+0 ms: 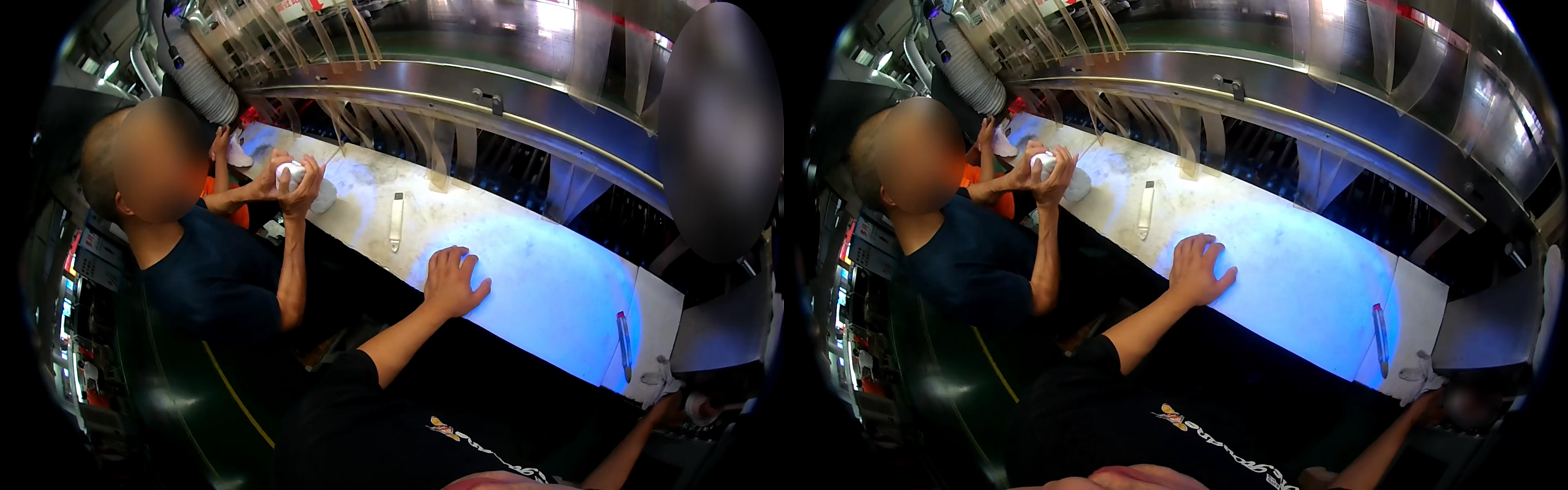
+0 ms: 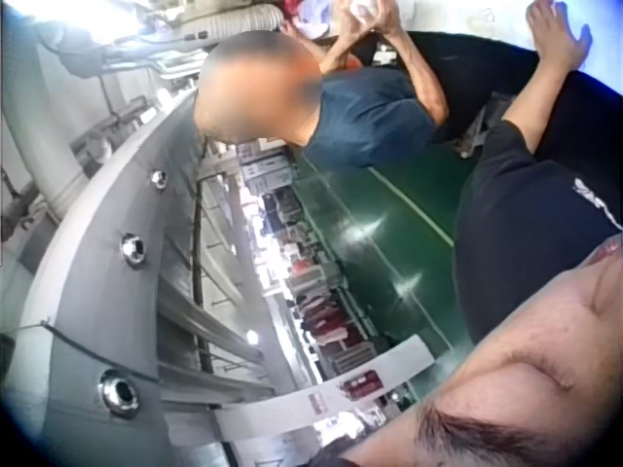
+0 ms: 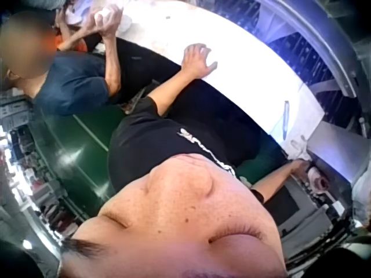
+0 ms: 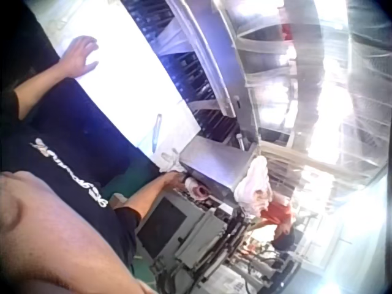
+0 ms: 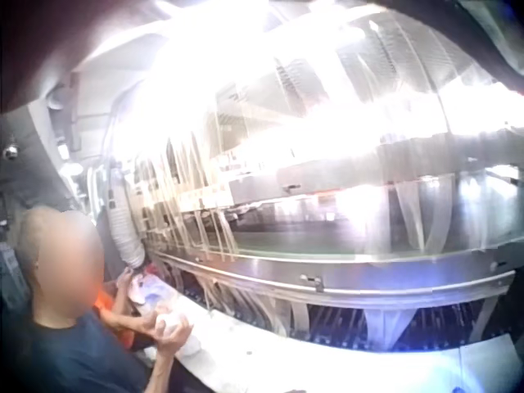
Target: The person picks up a white sneaker from a shelf and inspects it closely, turning it over to examine the sole and interior. They then place the shoe back and pick up a second white sneaker, repeating the inspection process by rotating it in their hands.
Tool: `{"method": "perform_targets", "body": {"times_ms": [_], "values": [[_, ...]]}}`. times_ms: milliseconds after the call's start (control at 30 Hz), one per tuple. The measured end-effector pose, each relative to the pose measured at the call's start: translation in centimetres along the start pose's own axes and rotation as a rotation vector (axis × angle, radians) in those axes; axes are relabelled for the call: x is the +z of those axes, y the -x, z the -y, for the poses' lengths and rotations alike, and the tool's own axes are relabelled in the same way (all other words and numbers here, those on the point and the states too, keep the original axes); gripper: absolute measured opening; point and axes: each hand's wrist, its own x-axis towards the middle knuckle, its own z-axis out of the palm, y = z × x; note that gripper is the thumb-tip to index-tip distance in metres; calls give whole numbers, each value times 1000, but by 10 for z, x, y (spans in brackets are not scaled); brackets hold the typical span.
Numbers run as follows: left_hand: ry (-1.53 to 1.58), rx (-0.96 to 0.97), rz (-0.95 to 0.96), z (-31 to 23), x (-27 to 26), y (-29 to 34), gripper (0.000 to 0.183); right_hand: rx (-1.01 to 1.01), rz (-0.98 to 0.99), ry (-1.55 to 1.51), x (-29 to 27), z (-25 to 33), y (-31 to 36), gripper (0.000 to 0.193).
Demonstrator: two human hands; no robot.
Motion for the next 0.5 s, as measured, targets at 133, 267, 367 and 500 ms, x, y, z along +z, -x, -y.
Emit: {"method": "perform_targets", "body": {"times_ms": [133,267,367,500], "values": [[-6,-1,-2,1,1,0,49,-17,-60,41,-2,2,2,59],[-8,-5,6,0,0,0,48,-7,-47,30,-3,2,-2,61],[1,-5,2,-2,0,-1,48,-1,-39,16,-4,0,-1,62],[10,-3,3,-1,-1,-1,48,-4,-37,10,-2,-1,-1,63]]}}
